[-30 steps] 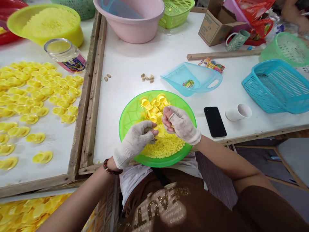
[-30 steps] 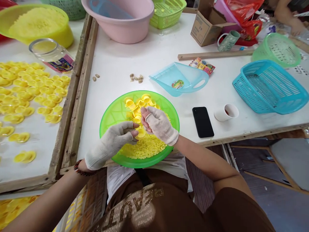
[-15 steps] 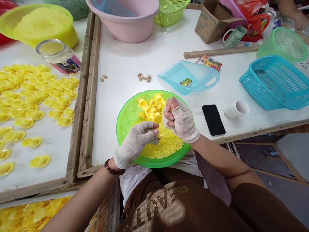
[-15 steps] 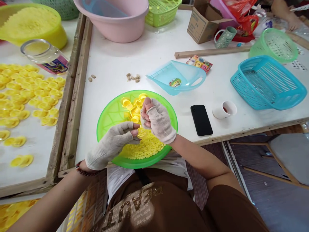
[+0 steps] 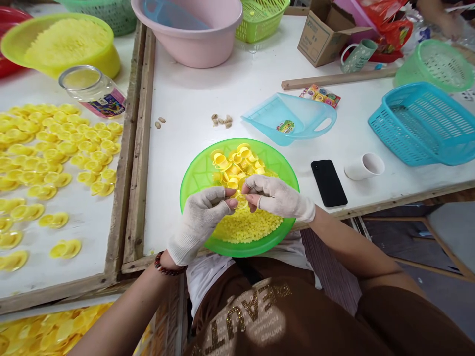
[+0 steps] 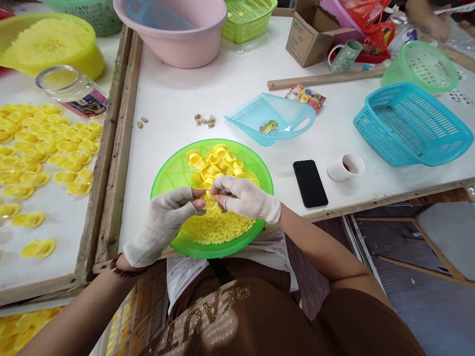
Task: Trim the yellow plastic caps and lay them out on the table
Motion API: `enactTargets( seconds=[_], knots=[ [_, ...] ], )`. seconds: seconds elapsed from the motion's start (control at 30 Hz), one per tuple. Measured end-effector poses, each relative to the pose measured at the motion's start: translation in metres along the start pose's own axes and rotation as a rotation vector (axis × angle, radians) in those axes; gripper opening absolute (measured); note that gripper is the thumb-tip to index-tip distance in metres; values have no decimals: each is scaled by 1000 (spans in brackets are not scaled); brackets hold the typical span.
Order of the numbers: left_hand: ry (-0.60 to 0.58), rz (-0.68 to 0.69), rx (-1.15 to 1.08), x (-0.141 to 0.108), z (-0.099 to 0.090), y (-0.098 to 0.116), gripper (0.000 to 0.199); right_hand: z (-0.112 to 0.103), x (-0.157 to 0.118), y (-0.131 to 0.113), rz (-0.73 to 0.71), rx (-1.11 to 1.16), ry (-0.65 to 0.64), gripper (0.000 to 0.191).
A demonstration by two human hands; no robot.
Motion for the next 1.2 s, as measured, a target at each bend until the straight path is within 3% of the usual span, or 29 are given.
enactTargets(
  seconds=[0.1, 0.2, 0.33, 0.4, 0.5, 0.57, 0.67, 0.8, 0.87, 1.0, 1.2],
  knots=[
    [24, 14, 12, 1, -3, 0, 32, -9, -2, -9, -88, -121, 50, 11],
    [-3, 15, 1, 2, 0, 1, 32, -9, -1, -8, -47, -155, 131, 18],
    [-28, 18, 8, 2, 2, 3, 30, 1, -1, 5, 113, 75, 31, 14],
    [-18, -19, -19, 1, 0, 1, 32, -2, -2, 7, 108, 110, -9, 10],
    [-2, -94, -87, 1, -3, -3, 36, -13, -3, 1, -11, -75, 97, 12],
    [-11, -108, -99, 1, -1, -4, 37, -13, -4, -2, -12, -149, 143, 21],
    [-33, -96, -75, 0, 5, -3, 35, -2, -3, 4, 102, -42, 92, 30],
    [-27, -77, -35, 0, 5, -4, 36, 0, -4, 8, 167, 118, -5, 14],
    [-17, -79, -31, 0, 3, -5, 38, -8, -6, 6, 116, 37, -13, 11],
    [2, -139, -98, 1, 3, -7, 40, -20, -8, -3, -14, -249, 140, 14],
    [-90, -223, -171, -4, 10, -7, 39, -1, -5, 8, 186, 95, 32, 14]
  ],
)
Point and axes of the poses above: each hand's wrist, its own x-axis towards the middle knuckle, its own z-axis out of the palm, y = z × x, the point moved 5 cm from there along x, towards the middle knuckle, and after that the axes turned 11 degrees about y, right-handed, at the moved point
